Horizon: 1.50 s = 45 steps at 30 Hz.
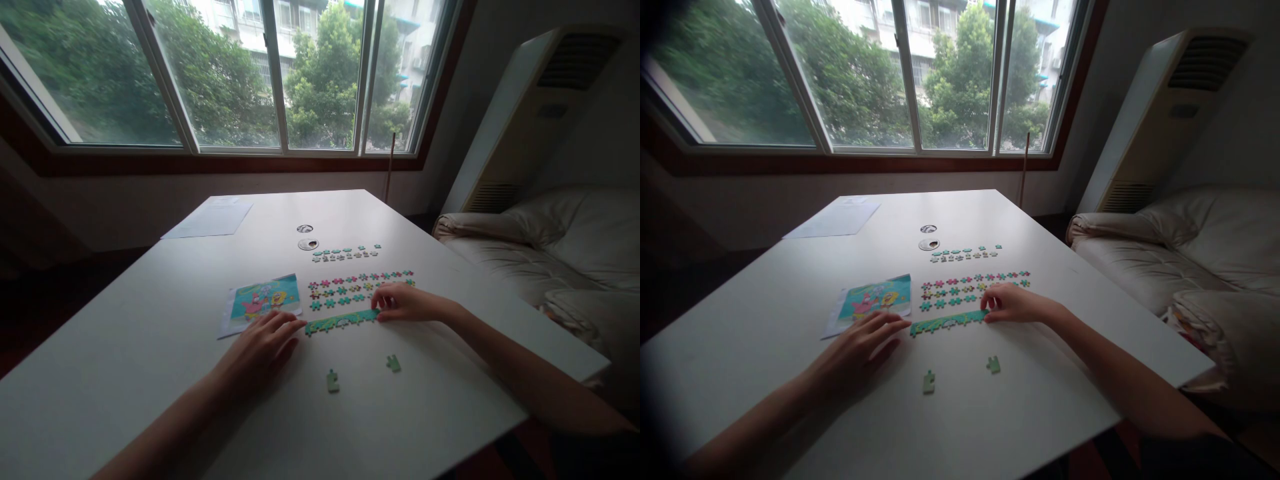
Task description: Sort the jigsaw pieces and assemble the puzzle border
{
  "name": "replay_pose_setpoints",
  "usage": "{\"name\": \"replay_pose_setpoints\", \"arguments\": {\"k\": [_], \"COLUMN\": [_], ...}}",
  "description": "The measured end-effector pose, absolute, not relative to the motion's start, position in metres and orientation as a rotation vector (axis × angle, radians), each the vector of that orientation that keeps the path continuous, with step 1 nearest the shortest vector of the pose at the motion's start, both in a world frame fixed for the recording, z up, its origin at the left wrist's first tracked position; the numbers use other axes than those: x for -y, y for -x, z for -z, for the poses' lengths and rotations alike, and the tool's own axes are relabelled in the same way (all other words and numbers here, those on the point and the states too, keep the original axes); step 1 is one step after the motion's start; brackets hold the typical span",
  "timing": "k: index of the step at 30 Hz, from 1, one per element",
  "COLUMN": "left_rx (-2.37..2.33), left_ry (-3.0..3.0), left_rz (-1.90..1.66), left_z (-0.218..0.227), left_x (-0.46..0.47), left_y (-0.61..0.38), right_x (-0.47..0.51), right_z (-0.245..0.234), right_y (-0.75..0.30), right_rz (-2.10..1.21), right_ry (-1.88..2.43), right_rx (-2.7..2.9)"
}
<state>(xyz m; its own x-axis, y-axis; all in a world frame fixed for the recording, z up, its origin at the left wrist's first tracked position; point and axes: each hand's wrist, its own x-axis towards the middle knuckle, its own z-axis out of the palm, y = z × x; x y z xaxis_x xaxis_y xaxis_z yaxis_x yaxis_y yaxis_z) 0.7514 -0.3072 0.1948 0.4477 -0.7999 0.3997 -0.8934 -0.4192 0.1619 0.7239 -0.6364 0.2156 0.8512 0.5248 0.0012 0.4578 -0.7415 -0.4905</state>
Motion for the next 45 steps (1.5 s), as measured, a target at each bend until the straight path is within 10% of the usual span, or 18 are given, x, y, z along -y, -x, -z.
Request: {"name": "replay_pose_setpoints", "arguments": {"k": [34,45], "left_rx": [1.733,1.599], "left_ry": [-2.171,-2.251], "left_rz": [0.011,-0.356], "left_z": [-0.216,-0.196], "left_x": [0.324,0.311], "left_y": [-0.696,-0.714], "right_x": [0.624,0.627], "right_z": [-0.222,-0.232], "right_y": [-0.696,-0.699], "right_rz": [-0.651,-0.569], "right_ry": [2.447,2.505], "right_rx": [0.858,0.814]}}
